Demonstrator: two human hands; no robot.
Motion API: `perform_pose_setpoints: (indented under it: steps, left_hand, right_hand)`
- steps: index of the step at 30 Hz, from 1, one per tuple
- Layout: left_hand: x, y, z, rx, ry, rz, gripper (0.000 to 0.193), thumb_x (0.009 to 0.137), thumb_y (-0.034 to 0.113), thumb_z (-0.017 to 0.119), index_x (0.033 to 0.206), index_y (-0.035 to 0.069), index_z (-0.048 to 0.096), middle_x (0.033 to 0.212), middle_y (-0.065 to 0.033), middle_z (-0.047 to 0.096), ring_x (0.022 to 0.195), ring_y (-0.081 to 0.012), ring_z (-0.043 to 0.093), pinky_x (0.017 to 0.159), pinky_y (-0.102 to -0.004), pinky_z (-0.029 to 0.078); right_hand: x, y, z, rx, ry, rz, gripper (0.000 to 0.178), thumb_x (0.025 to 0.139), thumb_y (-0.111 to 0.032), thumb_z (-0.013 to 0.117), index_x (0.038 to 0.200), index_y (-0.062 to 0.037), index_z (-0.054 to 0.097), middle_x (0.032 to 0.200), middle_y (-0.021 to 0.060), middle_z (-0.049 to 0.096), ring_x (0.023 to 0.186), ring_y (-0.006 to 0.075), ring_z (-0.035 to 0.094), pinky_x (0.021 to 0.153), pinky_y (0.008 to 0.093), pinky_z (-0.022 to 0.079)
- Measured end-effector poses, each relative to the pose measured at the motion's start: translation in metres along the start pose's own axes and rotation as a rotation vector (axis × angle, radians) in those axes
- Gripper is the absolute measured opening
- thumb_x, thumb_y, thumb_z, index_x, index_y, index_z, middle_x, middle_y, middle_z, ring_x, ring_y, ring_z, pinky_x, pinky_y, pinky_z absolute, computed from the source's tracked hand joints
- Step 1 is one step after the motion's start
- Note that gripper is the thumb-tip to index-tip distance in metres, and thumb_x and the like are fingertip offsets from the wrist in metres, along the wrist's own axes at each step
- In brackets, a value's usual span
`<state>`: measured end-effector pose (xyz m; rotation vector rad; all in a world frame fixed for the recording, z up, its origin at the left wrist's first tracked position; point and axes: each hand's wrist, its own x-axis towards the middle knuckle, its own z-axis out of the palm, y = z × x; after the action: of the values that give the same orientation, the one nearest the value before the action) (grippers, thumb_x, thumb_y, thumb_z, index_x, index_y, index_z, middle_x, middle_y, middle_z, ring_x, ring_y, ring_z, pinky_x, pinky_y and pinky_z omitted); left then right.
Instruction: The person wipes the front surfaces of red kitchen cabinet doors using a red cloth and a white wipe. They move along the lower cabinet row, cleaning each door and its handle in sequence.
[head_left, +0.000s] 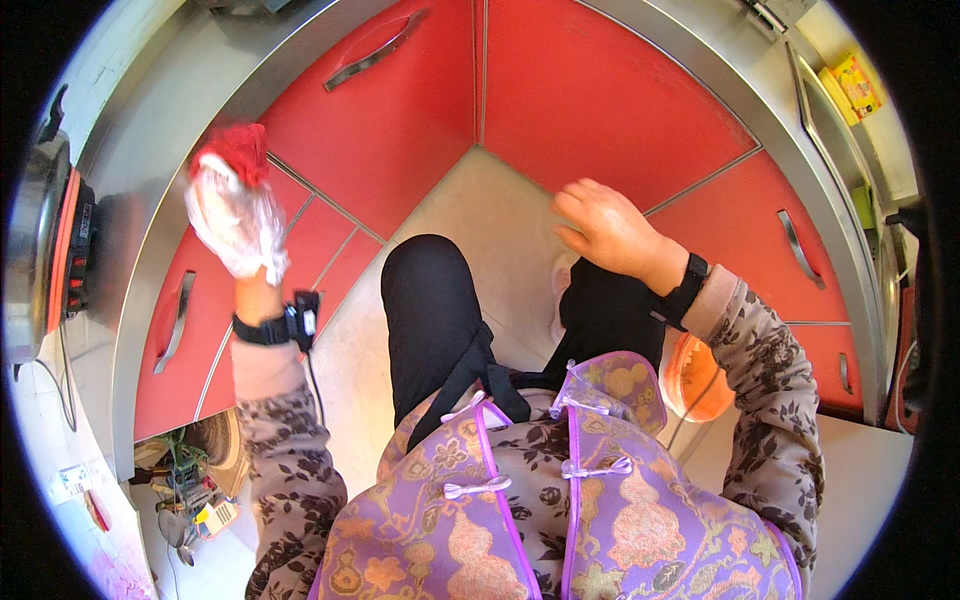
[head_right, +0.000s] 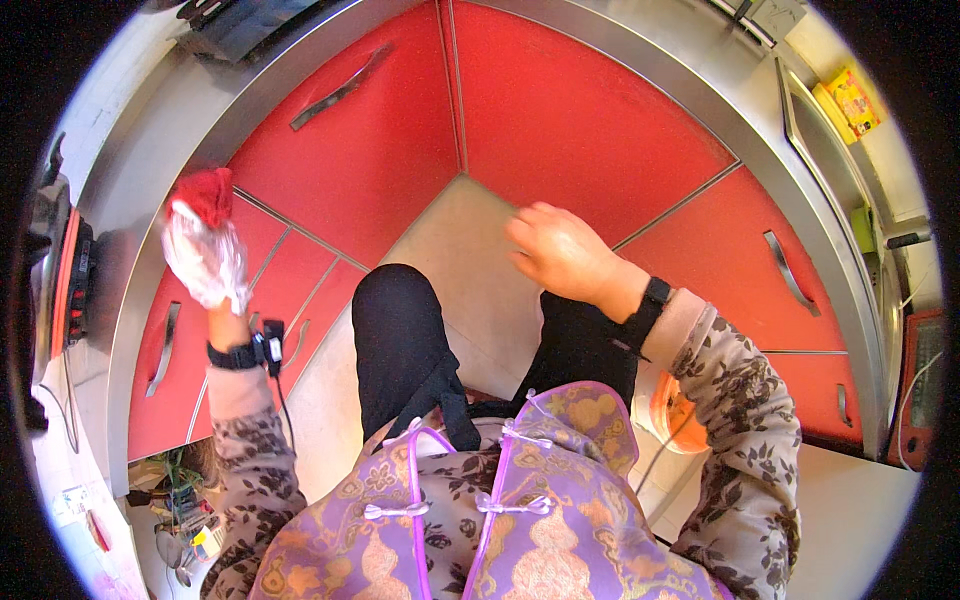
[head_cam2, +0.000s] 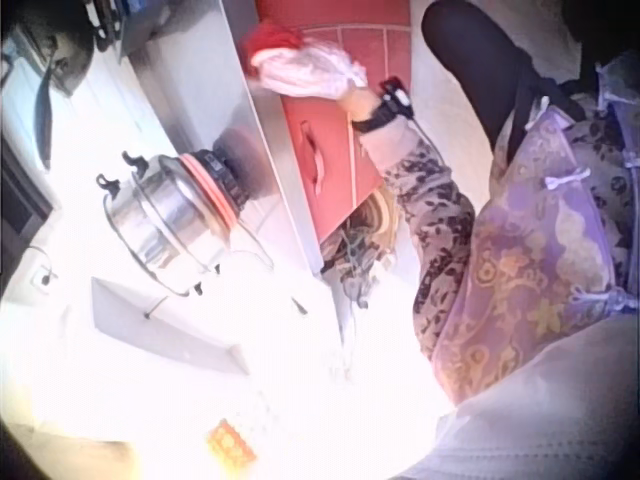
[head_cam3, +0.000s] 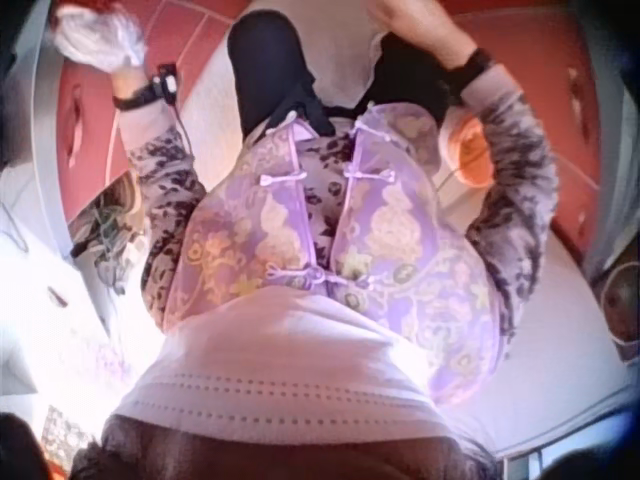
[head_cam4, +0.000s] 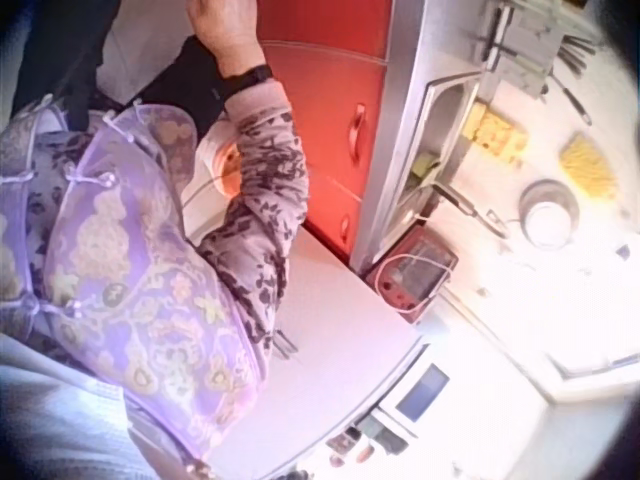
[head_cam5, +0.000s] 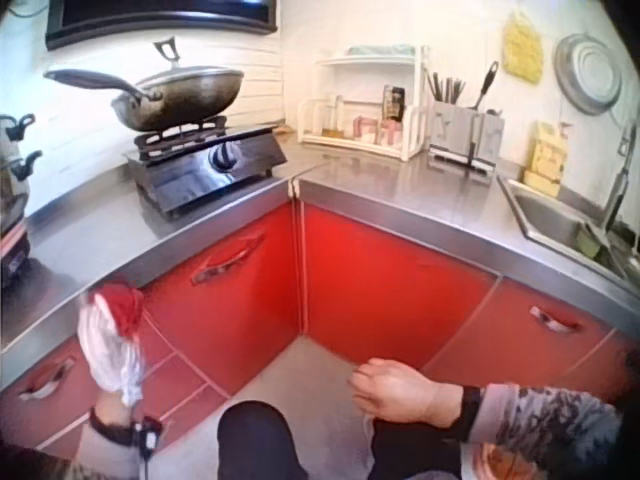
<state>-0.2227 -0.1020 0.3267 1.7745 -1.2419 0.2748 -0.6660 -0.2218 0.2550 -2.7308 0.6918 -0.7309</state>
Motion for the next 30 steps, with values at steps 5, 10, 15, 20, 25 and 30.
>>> perform_pose_setpoints:
  steps: [5,10,15,20,25,30]
  left_hand:
    - [0.090,0.017,0.027,0.903,0.132,1.107,0.027,0.079,0.018,0.070,0.105,0.011,0.064,0.103,-0.0121,0.065,0.095,-0.0318,0.063,0.078,-0.0446,0.052]
    - [0.087,0.037,0.026,0.975,-0.177,0.850,0.052,0.068,0.028,0.077,0.117,0.017,0.062,0.122,-0.0106,0.058,0.110,-0.0341,0.056,0.087,-0.0483,0.047]
    - [0.076,0.062,0.010,0.950,-0.202,0.869,0.074,0.053,0.030,0.086,0.120,0.018,0.059,0.126,-0.0088,0.052,0.116,-0.0322,0.052,0.090,-0.0468,0.045]
    - [0.055,0.085,0.002,0.952,-0.204,1.034,0.066,0.059,0.030,0.082,0.120,0.016,0.061,0.113,-0.0095,0.060,0.104,-0.0304,0.058,0.081,-0.0437,0.050]
    - [0.055,0.066,0.016,0.991,-0.295,0.966,0.059,0.059,0.030,0.081,0.112,0.014,0.061,0.106,-0.0095,0.062,0.099,-0.0279,0.061,0.077,-0.0426,0.052]
    - [0.105,-0.010,0.085,0.980,-0.474,0.896,0.037,0.072,0.027,0.072,0.099,0.005,0.060,0.096,-0.0167,0.064,0.087,-0.0308,0.066,0.067,-0.0419,0.055]
  right_hand:
    - [0.078,-0.051,-0.017,0.233,0.335,-0.100,0.019,0.083,-0.018,0.065,0.093,-0.0034,0.057,0.091,0.0159,0.060,0.091,0.0354,0.058,0.077,0.0447,0.049]
    - [0.121,-0.069,-0.040,0.433,0.490,-0.104,0.018,0.085,-0.019,0.064,0.090,-0.0026,0.058,0.086,0.0153,0.062,0.086,0.0341,0.060,0.075,0.0426,0.049]
    - [0.119,-0.077,-0.058,0.655,0.588,0.035,0.014,0.086,-0.015,0.063,0.090,-0.0019,0.059,0.083,0.0128,0.063,0.080,0.0269,0.062,0.070,0.0366,0.049]
    - [0.099,-0.101,-0.085,0.887,0.556,0.078,0.010,0.089,-0.012,0.062,0.092,-0.0017,0.060,0.079,0.0055,0.061,0.074,0.0125,0.057,0.066,0.0280,0.047]
    - [0.105,-0.129,-0.099,0.974,0.529,0.002,0.008,0.092,-0.009,0.060,0.092,-0.0013,0.059,0.078,0.0011,0.059,0.070,0.0082,0.051,0.061,0.0248,0.044]
    - [0.163,-0.122,-0.079,0.896,0.440,0.107,0.008,0.094,-0.010,0.061,0.098,-0.0033,0.061,0.089,-0.0019,0.060,0.084,0.0053,0.054,0.074,0.0219,0.045]
